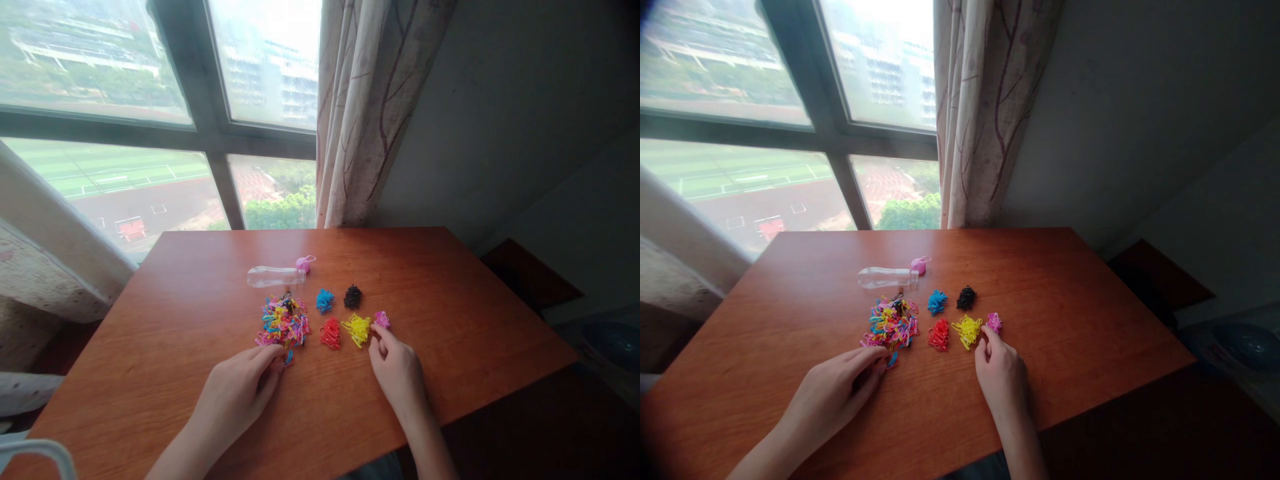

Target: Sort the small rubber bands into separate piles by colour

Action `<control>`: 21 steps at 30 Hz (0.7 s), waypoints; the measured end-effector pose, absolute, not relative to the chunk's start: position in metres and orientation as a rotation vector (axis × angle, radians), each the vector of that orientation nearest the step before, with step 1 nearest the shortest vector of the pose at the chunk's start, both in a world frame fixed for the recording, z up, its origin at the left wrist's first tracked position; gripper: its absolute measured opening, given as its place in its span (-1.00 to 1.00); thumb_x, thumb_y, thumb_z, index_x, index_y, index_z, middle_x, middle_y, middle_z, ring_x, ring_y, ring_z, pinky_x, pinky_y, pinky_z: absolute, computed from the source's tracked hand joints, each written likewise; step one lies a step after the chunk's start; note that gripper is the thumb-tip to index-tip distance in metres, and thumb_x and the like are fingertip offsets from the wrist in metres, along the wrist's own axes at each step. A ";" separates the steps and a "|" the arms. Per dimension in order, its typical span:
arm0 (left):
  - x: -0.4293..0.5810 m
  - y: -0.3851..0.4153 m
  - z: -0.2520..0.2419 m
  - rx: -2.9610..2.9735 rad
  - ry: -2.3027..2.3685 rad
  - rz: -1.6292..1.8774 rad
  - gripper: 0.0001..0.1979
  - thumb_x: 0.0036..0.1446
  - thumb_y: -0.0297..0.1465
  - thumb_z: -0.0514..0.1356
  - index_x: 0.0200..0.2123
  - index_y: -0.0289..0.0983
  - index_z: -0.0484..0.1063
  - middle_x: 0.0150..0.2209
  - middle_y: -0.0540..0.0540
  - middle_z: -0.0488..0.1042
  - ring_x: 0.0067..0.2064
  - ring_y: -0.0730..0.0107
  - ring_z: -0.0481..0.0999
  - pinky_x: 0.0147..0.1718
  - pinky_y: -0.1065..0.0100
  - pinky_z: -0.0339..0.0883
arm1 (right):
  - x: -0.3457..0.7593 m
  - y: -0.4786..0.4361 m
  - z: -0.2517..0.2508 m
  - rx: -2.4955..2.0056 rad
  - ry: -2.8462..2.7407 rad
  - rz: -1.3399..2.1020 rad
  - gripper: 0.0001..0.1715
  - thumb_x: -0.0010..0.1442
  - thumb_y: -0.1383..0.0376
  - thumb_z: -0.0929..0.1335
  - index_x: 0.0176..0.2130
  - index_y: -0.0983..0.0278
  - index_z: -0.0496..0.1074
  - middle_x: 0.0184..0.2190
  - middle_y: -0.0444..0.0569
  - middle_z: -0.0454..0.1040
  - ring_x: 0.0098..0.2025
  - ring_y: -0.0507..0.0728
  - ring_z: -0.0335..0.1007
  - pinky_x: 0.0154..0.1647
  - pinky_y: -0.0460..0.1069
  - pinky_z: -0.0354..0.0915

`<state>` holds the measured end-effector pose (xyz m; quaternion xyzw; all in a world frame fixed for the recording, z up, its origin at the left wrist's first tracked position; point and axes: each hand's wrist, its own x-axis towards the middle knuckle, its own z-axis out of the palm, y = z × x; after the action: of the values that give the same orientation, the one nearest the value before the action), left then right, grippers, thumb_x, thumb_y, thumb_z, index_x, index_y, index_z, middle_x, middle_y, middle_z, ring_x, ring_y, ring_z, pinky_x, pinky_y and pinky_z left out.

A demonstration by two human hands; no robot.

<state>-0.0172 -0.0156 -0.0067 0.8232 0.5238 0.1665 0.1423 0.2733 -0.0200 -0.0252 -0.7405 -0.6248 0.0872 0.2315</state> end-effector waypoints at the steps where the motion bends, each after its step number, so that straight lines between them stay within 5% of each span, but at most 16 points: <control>1: -0.017 -0.016 -0.007 2.378 1.512 0.473 -0.78 0.30 -0.32 0.02 -0.15 -0.11 0.46 -0.19 0.01 0.64 -0.25 0.32 0.64 -0.33 0.41 0.41 | 0.274 -0.021 -0.026 -2.051 -1.722 0.223 -0.57 0.26 0.28 0.20 -0.05 0.28 0.57 -0.43 0.00 0.59 -0.39 0.15 0.50 -0.40 -0.06 0.17; 21: -0.015 -0.018 -0.003 2.352 1.530 0.373 -0.84 0.27 -0.33 0.05 -0.21 -0.13 0.44 -0.29 0.01 0.60 -0.32 0.33 0.59 -0.37 0.40 0.33 | 0.249 -0.035 -0.021 -1.719 -1.687 0.203 -0.62 0.31 0.28 0.19 -0.16 0.29 0.56 -0.43 -0.02 0.58 -0.47 0.09 0.49 -0.39 -0.08 0.23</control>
<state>-0.0149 -0.0179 -0.0034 0.8209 0.5340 0.1301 0.1549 0.2494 -0.0350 -0.0212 -0.6650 -0.6526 0.0787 0.3545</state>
